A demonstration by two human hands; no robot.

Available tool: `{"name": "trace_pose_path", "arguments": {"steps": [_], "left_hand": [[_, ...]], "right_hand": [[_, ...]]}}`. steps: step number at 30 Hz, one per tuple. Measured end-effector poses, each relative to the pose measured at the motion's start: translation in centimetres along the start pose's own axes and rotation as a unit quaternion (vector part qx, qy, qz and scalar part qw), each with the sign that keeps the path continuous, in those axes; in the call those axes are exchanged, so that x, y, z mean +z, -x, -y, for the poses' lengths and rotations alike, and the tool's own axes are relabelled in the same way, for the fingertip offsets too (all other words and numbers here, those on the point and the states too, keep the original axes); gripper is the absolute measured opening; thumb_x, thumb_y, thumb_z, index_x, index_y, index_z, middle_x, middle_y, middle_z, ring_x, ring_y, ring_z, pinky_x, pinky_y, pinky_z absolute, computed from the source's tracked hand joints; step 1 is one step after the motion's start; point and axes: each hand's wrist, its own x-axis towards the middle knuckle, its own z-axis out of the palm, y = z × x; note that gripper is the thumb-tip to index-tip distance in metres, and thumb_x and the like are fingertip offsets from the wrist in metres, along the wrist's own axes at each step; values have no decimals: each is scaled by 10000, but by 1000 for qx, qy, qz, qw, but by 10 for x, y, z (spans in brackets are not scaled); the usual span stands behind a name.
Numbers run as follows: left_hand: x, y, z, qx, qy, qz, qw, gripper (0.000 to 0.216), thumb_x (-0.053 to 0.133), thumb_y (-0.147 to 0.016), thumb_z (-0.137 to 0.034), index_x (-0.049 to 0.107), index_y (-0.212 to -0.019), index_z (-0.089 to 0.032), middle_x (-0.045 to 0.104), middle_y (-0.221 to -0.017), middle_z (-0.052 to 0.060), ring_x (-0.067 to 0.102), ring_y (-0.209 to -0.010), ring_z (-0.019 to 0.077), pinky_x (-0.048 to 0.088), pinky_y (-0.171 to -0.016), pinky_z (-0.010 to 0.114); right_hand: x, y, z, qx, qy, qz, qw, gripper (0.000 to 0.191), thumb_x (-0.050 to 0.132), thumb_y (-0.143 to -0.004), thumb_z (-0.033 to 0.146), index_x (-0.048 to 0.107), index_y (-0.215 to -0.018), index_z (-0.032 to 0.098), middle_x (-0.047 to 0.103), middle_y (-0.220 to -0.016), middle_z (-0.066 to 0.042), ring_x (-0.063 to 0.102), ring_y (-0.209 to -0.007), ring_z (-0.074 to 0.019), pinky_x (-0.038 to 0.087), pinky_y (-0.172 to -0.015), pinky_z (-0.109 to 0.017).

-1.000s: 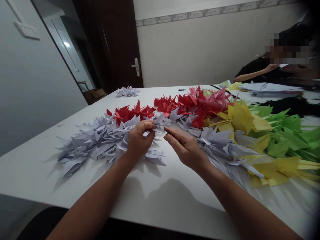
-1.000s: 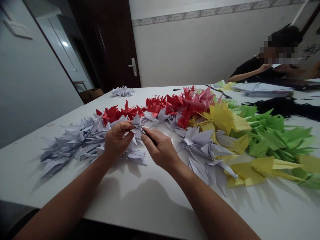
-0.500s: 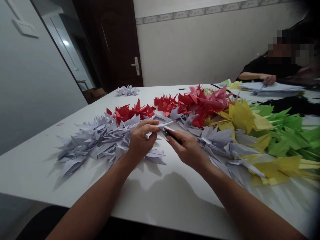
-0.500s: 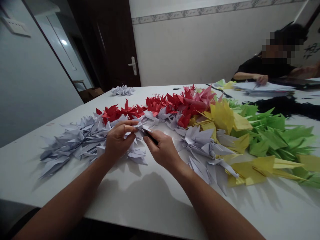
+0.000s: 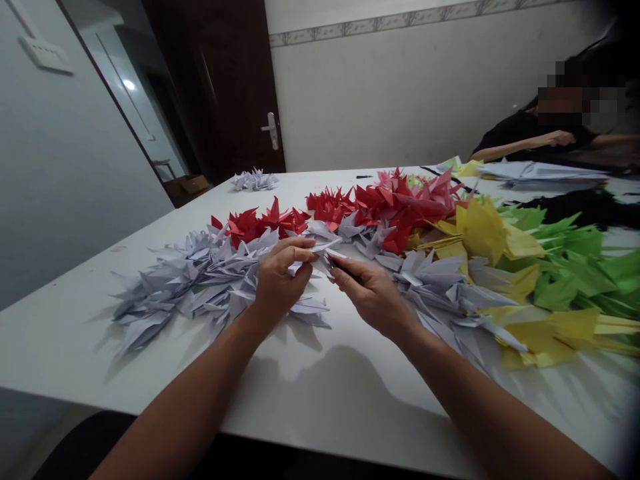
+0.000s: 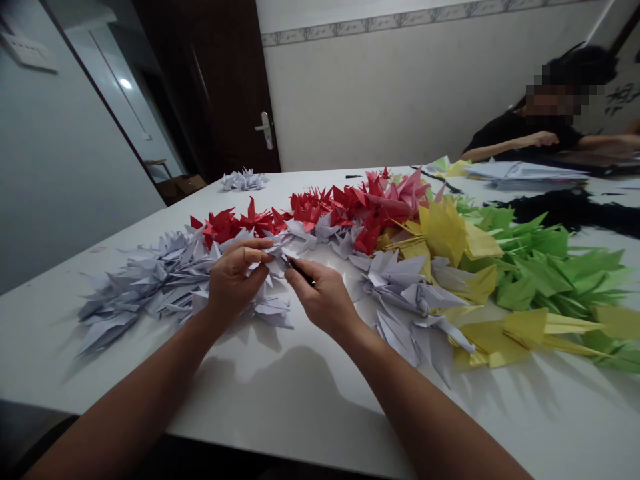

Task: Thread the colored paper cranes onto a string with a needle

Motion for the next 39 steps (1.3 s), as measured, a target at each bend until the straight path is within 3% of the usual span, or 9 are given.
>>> {"name": "trace_pose_path", "arguments": {"steps": [7, 13, 30, 39], "left_hand": [[0, 0, 1, 20, -13, 9, 1000, 165, 565, -735, -34, 605, -741, -194, 674, -954, 35, 632, -885, 153, 526, -802, 325], [0, 0, 0, 25, -4, 8, 1000, 168, 560, -734, -23, 598, -737, -187, 672, -953, 42, 631, -882, 151, 526, -796, 318], [2, 2, 1, 43, -13, 22, 999, 168, 545, -746, -26, 590, -751, -188, 663, -952, 55, 629, -900, 157, 526, -797, 320], [3, 3, 3, 17, -5, 21, 1000, 160, 572, -746, -44, 614, -783, -194, 671, -947, 51, 629, -907, 166, 531, -807, 339]], "right_hand": [[0, 0, 1, -7, 32, -16, 999, 230, 528, -817, 341, 693, -801, 183, 522, -632, 0, 409, -581, -124, 321, -529, -252], [1, 0, 1, 12, 7, -3, 1000, 254, 499, -839, 353, 630, -724, 167, 405, -566, 32, 336, -529, -101, 269, -494, -247], [2, 1, -2, -10, 46, -16, 999, 232, 510, -833, 338, 645, -738, 175, 490, -589, 13, 385, -533, -108, 302, -500, -248], [8, 0, -9, 39, -109, -2, 993, 267, 520, -826, 371, 668, -956, 192, 521, -644, 19, 396, -495, -85, 335, -454, -228]]}}
